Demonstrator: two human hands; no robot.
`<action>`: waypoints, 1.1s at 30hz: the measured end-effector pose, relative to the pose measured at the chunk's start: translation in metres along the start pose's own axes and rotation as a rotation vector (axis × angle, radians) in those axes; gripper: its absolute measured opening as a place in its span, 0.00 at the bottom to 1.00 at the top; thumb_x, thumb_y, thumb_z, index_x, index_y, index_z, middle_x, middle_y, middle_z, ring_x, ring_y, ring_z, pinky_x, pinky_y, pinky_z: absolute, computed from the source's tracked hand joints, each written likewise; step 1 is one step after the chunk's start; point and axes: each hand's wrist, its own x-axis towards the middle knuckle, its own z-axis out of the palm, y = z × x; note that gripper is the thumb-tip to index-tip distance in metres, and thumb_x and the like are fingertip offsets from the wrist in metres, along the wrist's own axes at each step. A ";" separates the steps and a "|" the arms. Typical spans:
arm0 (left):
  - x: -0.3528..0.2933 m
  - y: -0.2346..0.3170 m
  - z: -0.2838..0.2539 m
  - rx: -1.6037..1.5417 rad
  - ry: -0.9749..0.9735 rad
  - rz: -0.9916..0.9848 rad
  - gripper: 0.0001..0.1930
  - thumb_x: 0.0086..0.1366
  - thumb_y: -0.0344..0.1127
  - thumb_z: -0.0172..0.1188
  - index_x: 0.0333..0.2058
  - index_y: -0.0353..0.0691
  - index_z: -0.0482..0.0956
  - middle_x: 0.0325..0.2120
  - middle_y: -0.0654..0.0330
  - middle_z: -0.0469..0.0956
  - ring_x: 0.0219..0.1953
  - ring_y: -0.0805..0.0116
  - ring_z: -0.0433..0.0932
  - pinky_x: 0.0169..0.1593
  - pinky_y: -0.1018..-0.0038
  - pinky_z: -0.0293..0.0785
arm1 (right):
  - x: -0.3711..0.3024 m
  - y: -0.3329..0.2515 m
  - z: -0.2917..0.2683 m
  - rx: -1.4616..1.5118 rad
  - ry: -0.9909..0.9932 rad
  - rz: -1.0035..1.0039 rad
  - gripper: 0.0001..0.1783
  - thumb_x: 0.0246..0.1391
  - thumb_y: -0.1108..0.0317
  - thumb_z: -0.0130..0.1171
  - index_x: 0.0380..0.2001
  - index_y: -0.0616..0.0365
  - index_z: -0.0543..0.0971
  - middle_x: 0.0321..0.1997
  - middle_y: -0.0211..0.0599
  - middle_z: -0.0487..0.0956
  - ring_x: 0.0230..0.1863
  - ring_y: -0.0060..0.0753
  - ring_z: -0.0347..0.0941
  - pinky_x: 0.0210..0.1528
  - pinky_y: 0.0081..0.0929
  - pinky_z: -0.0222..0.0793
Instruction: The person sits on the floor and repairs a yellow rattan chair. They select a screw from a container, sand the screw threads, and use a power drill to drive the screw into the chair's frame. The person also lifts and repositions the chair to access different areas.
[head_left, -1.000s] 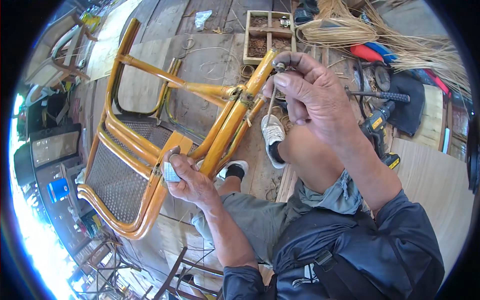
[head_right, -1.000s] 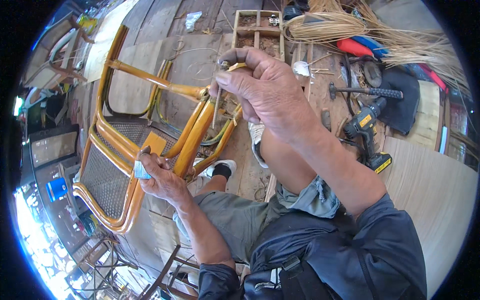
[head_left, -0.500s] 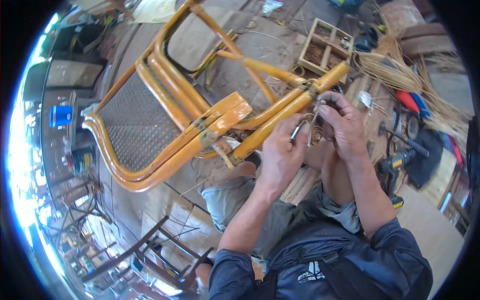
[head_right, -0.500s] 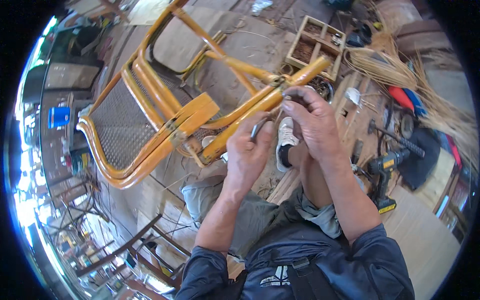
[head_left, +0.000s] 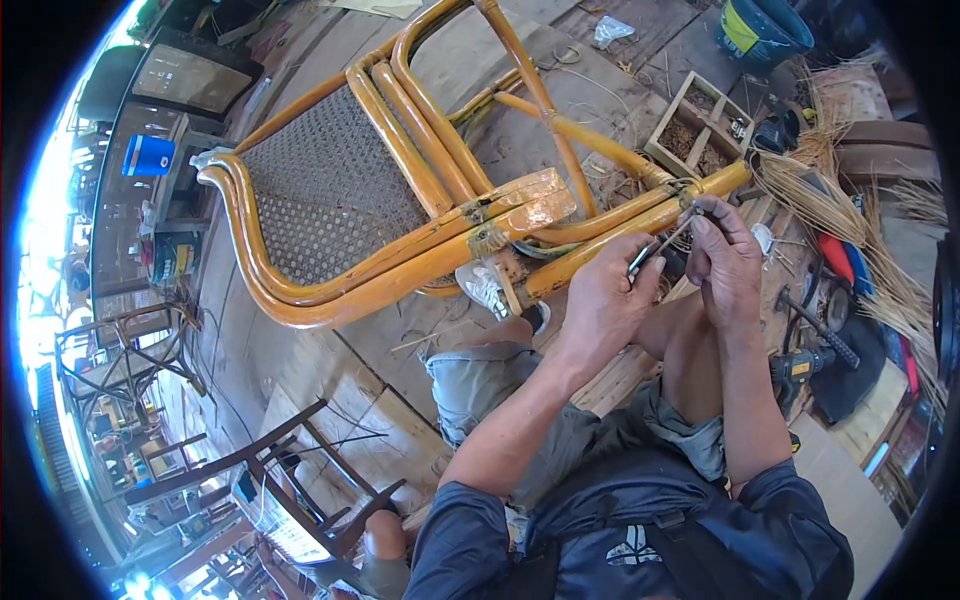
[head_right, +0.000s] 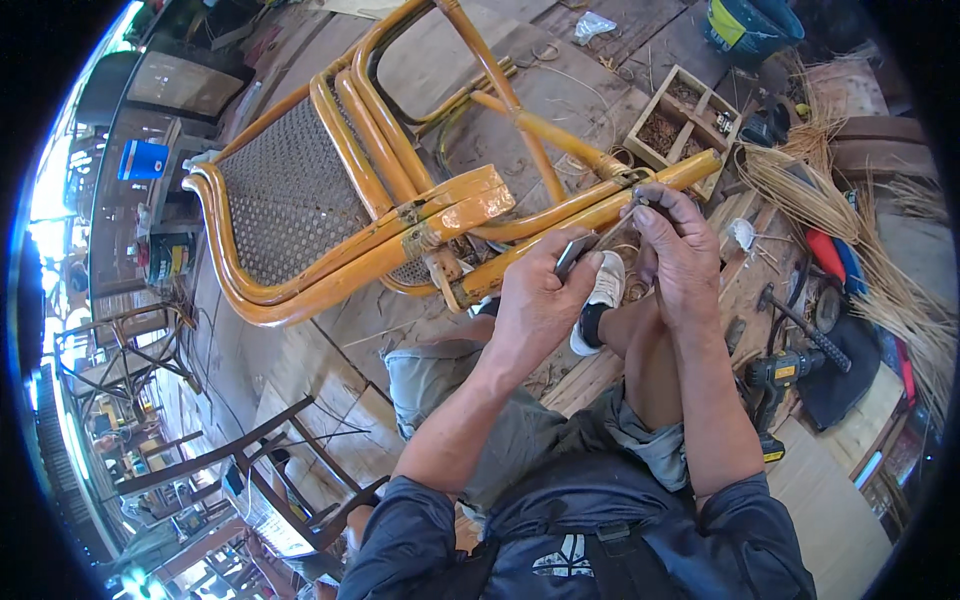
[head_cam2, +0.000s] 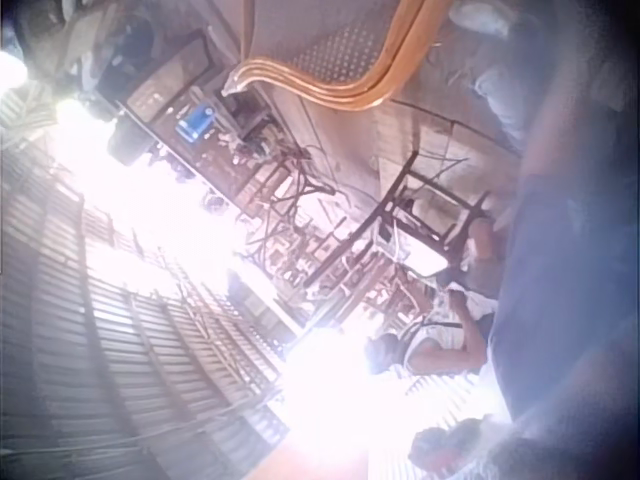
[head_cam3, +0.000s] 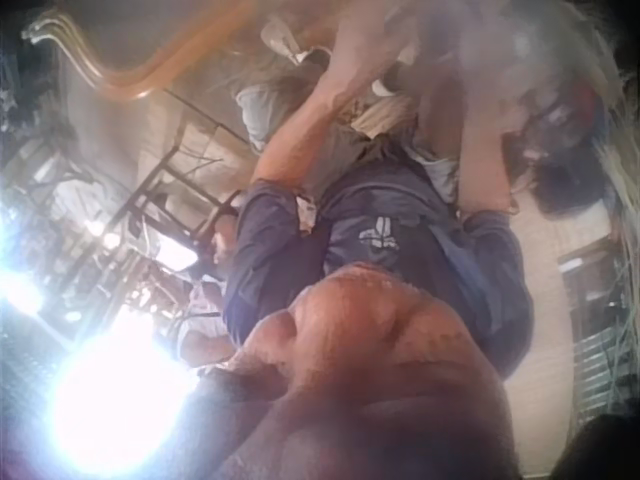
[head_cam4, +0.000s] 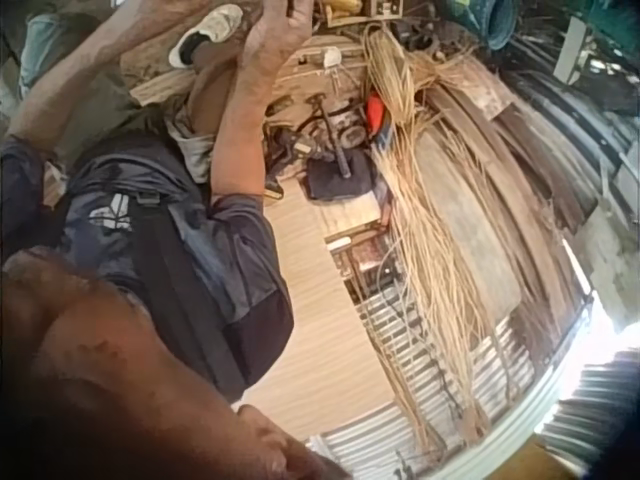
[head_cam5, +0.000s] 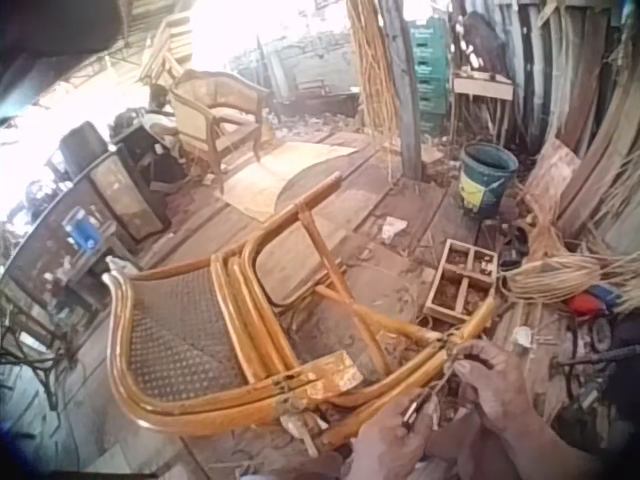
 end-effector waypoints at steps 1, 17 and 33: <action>0.001 0.005 -0.001 0.008 -0.016 -0.034 0.13 0.59 0.33 0.58 0.39 0.32 0.74 0.29 0.54 0.78 0.31 0.72 0.74 0.37 0.76 0.71 | 0.000 -0.001 0.000 -0.001 -0.002 -0.006 0.13 0.55 0.70 0.54 0.43 0.60 0.73 0.32 0.29 0.76 0.14 0.08 0.57 0.13 0.09 0.53; 0.000 -0.007 -0.001 -0.261 0.136 -0.037 0.12 0.65 0.38 0.53 0.38 0.33 0.72 0.24 0.64 0.75 0.25 0.80 0.70 0.30 0.82 0.68 | -0.001 -0.003 0.001 0.005 -0.045 -0.019 0.13 0.56 0.70 0.51 0.44 0.62 0.74 0.33 0.36 0.79 0.13 0.09 0.56 0.13 0.10 0.55; 0.008 0.005 -0.014 -0.900 0.189 -0.295 0.09 0.62 0.38 0.57 0.36 0.40 0.70 0.28 0.60 0.74 0.15 0.79 0.61 0.18 0.82 0.59 | -0.012 -0.011 0.006 0.073 -0.222 0.056 0.12 0.52 0.74 0.56 0.42 0.62 0.74 0.30 0.33 0.78 0.15 0.09 0.56 0.15 0.11 0.52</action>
